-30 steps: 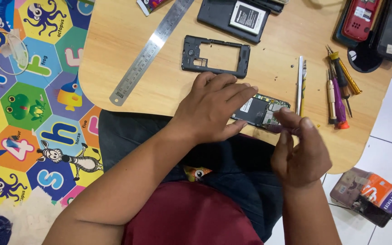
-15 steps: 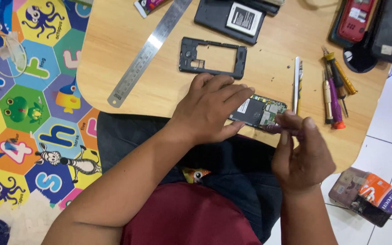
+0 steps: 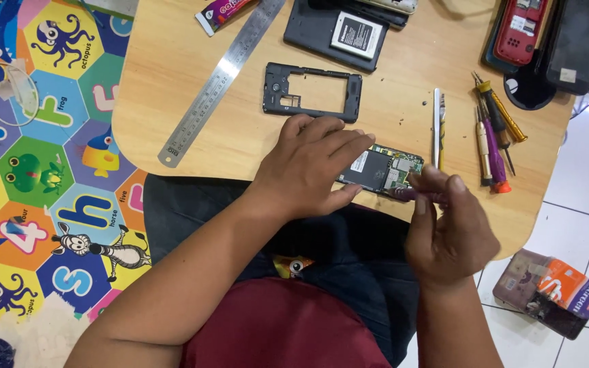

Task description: Disassembling a mobile phone to remove the motherboard and other internal components using a screwdriver and prying tools.

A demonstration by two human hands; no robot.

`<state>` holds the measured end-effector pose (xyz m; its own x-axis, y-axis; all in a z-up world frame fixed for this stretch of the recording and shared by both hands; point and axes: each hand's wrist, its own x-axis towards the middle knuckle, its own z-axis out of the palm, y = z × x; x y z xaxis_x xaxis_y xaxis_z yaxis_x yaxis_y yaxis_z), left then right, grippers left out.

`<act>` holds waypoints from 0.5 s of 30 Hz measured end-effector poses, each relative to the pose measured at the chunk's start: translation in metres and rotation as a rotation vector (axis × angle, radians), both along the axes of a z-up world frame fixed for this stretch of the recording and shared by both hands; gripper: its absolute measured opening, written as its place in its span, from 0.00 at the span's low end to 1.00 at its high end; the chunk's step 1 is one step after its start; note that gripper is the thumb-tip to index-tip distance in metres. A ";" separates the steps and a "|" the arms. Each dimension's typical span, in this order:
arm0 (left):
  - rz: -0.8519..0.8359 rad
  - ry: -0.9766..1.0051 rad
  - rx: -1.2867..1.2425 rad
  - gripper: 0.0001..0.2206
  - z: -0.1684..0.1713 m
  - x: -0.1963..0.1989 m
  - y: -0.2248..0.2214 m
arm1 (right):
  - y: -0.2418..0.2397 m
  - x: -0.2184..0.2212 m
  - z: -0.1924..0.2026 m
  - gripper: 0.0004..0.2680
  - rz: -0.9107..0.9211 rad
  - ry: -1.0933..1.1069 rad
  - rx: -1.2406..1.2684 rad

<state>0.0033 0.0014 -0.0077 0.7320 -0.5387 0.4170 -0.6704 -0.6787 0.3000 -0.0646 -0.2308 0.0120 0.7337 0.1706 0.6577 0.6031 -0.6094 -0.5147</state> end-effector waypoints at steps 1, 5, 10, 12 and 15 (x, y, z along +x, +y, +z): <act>0.002 -0.001 0.001 0.30 0.000 -0.001 0.001 | 0.003 0.002 0.002 0.20 0.002 -0.001 0.001; 0.010 -0.011 0.006 0.30 0.000 -0.001 -0.002 | -0.002 0.001 0.001 0.17 -0.001 -0.067 -0.003; 0.004 0.018 0.018 0.30 0.001 -0.001 0.000 | 0.002 -0.005 -0.005 0.19 0.063 0.088 0.197; 0.018 0.043 0.036 0.30 0.000 -0.002 -0.001 | -0.004 -0.002 -0.005 0.18 -0.062 -0.090 -0.015; 0.010 0.001 0.040 0.30 0.000 -0.001 0.000 | 0.001 -0.001 0.008 0.19 -0.076 -0.096 -0.101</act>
<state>0.0023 0.0009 -0.0077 0.7378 -0.5478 0.3946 -0.6633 -0.6967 0.2732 -0.0657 -0.2298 0.0195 0.6814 0.1857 0.7080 0.5967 -0.7011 -0.3904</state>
